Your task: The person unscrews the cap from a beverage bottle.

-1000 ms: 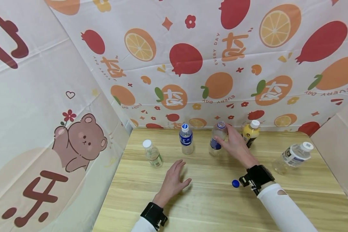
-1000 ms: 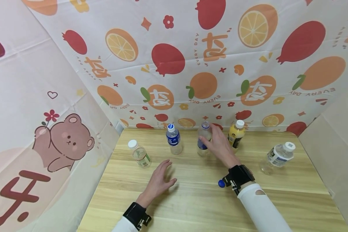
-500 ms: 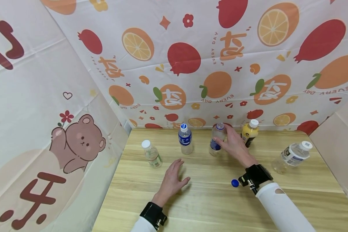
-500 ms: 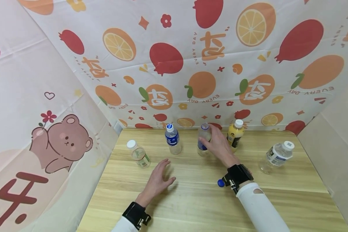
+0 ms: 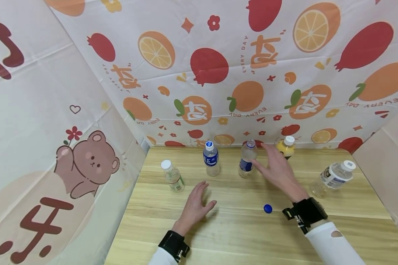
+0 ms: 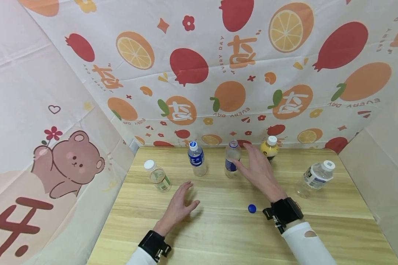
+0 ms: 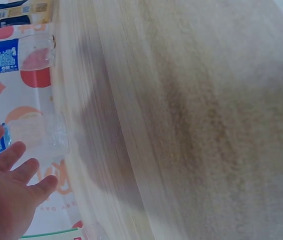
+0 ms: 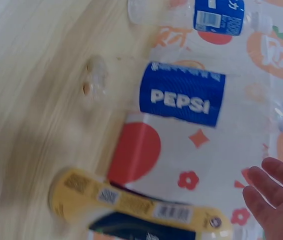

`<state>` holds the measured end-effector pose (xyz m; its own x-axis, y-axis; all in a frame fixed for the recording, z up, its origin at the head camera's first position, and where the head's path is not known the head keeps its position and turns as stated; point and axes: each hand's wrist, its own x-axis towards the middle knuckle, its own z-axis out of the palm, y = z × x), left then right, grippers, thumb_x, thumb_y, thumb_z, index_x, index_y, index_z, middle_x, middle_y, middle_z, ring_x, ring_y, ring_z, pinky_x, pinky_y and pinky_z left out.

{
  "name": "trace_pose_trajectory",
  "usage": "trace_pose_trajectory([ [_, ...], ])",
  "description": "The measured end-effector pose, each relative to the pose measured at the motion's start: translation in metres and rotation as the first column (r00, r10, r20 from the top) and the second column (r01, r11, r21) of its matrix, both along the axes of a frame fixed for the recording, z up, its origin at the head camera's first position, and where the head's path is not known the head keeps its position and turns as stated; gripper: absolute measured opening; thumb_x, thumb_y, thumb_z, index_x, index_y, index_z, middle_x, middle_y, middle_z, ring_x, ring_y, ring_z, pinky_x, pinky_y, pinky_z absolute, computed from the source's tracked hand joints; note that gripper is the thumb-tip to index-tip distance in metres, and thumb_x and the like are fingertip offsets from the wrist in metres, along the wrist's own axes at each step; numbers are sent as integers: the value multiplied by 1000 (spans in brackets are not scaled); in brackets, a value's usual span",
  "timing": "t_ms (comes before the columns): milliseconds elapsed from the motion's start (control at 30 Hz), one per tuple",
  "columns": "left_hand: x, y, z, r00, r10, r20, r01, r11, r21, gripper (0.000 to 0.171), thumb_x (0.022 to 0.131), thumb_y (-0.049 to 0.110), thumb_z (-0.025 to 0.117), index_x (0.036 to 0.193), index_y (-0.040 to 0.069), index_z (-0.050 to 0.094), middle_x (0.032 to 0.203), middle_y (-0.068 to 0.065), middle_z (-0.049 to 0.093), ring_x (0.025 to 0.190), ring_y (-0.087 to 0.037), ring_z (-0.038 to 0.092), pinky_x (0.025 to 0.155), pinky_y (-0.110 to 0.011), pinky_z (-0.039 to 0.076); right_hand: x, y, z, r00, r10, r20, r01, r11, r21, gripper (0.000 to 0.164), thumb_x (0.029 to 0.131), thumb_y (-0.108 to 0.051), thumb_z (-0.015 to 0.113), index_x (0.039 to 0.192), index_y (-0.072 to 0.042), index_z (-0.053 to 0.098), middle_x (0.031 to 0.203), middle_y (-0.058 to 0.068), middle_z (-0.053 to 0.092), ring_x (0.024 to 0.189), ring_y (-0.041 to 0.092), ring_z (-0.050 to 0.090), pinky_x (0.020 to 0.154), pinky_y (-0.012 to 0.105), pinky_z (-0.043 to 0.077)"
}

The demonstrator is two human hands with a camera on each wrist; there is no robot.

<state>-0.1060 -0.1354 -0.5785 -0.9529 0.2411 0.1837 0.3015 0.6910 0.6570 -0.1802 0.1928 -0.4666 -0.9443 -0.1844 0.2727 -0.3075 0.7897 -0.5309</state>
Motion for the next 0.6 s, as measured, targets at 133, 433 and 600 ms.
trace_pose_trajectory([
  [133,0,-1,-1,1000,-6,14,6,1000,11,67,95,41,71,148,6,50,157,-19,45,143,-38,43,117,-56,36,9,16,3,990,19,-138,-15,999,29,68,98,-34,72,149,3,46,151,28,46,131,49,48,103,67,42],
  [433,-1,-2,0,1000,-14,-11,13,1000,-11,67,98,45,66,148,4,49,157,-20,43,143,-41,43,116,-59,36,2,49,0,949,-130,-286,112,991,-79,70,95,-27,72,147,10,44,151,34,41,136,54,40,108,70,35],
  [600,-2,-2,2,1000,-17,-7,17,999,-45,70,97,48,66,150,5,48,161,-21,38,145,-43,39,116,-62,34,-3,62,-5,959,-232,-159,207,965,-161,80,99,-33,69,155,8,30,154,36,35,139,56,36,112,71,31],
])
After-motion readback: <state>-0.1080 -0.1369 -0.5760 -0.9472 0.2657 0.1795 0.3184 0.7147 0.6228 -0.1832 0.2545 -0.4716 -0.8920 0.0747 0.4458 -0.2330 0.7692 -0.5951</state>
